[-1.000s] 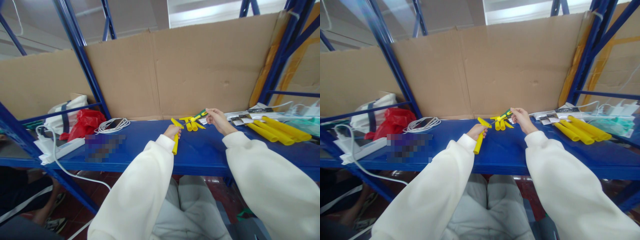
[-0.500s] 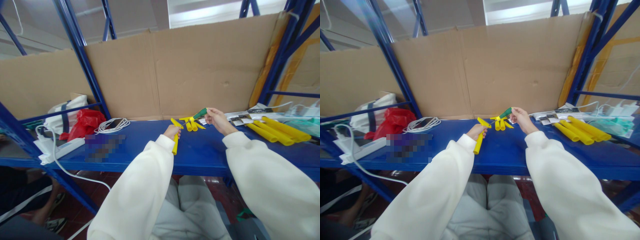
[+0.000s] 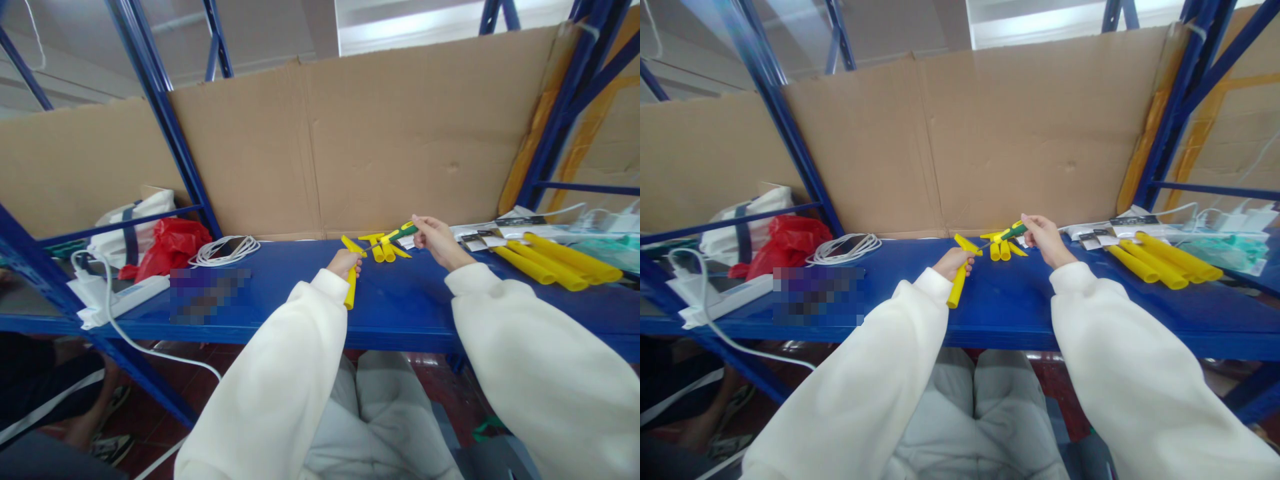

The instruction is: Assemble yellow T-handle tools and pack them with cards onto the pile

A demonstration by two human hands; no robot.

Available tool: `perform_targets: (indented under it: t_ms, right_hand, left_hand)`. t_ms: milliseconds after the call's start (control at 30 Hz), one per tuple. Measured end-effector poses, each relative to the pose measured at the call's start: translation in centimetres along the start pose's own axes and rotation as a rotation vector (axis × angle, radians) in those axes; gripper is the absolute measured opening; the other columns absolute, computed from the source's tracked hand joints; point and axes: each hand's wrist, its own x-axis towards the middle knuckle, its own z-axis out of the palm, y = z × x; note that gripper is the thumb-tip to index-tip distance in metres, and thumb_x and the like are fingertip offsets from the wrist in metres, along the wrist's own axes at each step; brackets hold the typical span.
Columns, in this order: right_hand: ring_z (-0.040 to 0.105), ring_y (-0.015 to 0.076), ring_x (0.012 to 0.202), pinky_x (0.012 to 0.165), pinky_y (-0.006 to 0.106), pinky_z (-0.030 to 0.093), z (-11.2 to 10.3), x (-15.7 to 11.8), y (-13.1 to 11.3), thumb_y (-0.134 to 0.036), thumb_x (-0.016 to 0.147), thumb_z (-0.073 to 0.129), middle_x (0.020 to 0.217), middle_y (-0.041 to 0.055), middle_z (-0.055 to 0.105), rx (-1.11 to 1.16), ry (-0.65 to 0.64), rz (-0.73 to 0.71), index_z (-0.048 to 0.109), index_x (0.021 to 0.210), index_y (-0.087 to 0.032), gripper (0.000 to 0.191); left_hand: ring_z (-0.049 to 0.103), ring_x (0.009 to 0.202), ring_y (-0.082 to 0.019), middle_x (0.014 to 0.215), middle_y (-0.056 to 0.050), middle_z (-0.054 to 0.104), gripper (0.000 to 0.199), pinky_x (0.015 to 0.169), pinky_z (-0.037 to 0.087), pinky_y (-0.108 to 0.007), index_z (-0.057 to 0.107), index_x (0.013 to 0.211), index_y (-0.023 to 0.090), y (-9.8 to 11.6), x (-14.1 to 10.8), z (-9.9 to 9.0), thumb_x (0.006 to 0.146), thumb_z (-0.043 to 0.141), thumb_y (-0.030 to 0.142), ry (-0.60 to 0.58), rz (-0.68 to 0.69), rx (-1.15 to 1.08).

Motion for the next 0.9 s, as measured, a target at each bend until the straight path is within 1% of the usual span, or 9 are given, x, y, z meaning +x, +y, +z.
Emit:
perform_targets:
  t_ms: [167,267,367,500,600,700,800,900]
  right_hand:
    - [0.047,0.0078,0.042,0.039,0.02,0.036,0.03,-0.21,-0.31,-0.051,0.075,0.076,0.051,-0.0031,0.055,0.039,-0.084,-0.008,0.059,0.077,-0.019,0.037]
    - [0.049,0.0083,0.043,0.041,0.02,0.038,0.04,-0.23,-0.34,-0.048,0.076,0.076,0.054,-0.0031,0.056,0.047,-0.112,-0.013,0.059,0.079,-0.019,0.034]
    - [0.047,0.0076,0.042,0.04,0.02,0.037,0.03,-0.17,-0.26,-0.049,0.075,0.077,0.053,-0.0045,0.054,0.029,-0.09,-0.02,0.057,0.077,-0.02,0.035]
    - [0.047,0.0066,0.041,0.039,0.019,0.037,0.05,-0.09,-0.24,-0.051,0.072,0.078,0.053,-0.0043,0.053,0.02,-0.023,0.001,0.051,0.069,-0.02,0.041]
    - [0.046,0.007,0.039,0.037,0.019,0.035,0.11,-0.09,-0.27,-0.052,0.071,0.078,0.051,-0.0048,0.053,0.014,-0.007,0.014,0.051,0.071,-0.021,0.041]
    - [0.043,0.0073,0.037,0.036,0.019,0.033,0.15,-0.12,-0.23,-0.053,0.07,0.079,0.046,-0.0067,0.05,0.0,0.007,-0.001,0.053,0.075,-0.022,0.041]
    - [0.041,0.0074,0.036,0.036,0.019,0.032,0.16,-0.16,-0.23,-0.054,0.071,0.078,0.043,-0.0072,0.047,-0.011,-0.004,-0.006,0.056,0.076,-0.021,0.04]
    - [0.044,0.0079,0.04,0.038,0.02,0.034,0.18,-0.25,-0.37,-0.051,0.074,0.076,0.048,-0.0053,0.05,0.009,-0.056,-0.003,0.059,0.078,-0.02,0.035]
  left_hand:
    - [0.034,0.037,-0.006,0.046,0.008,0.039,0.021,0.043,0.027,-0.02,0.049,0.072,0.015,-0.02,-0.08,-0.01,0.09,0.048,0.003,0.006,-0.004,-0.009]
    - [0.034,0.037,-0.006,0.047,0.008,0.04,0.02,0.043,0.028,-0.02,0.05,0.074,0.015,0.01,-0.13,-0.01,0.089,0.05,0.003,0.014,-0.001,-0.003]
    - [0.034,0.037,-0.006,0.046,0.007,0.04,0.021,0.043,0.028,-0.02,0.05,0.073,0.015,0.03,-0.15,-0.02,0.09,0.047,0.003,0.009,0.002,0.004]
    - [0.034,0.037,-0.005,0.046,0.008,0.039,0.022,0.042,0.027,-0.02,0.048,0.072,0.016,0.01,-0.15,-0.02,0.09,0.047,0.004,-0.002,0.004,-0.002]
    - [0.035,0.037,-0.006,0.047,0.008,0.04,0.019,0.043,0.027,-0.02,0.051,0.075,0.015,-0.01,-0.15,0.02,0.09,0.048,0.004,0.007,0.0,-0.01]
    - [0.035,0.037,-0.006,0.048,0.008,0.04,0.017,0.043,0.027,-0.02,0.052,0.077,0.015,-0.03,-0.09,0.04,0.09,0.049,0.004,0.013,-0.004,-0.018]
    - [0.034,0.037,-0.005,0.047,0.008,0.039,0.019,0.043,0.027,-0.02,0.051,0.075,0.015,-0.06,0.03,0.0,0.09,0.049,0.003,0.007,-0.008,-0.017]
    - [0.035,0.037,-0.006,0.047,0.008,0.039,0.017,0.043,0.027,-0.021,0.053,0.076,0.014,-0.15,0.18,-0.07,0.089,0.05,0.003,0.005,0.0,-0.017]
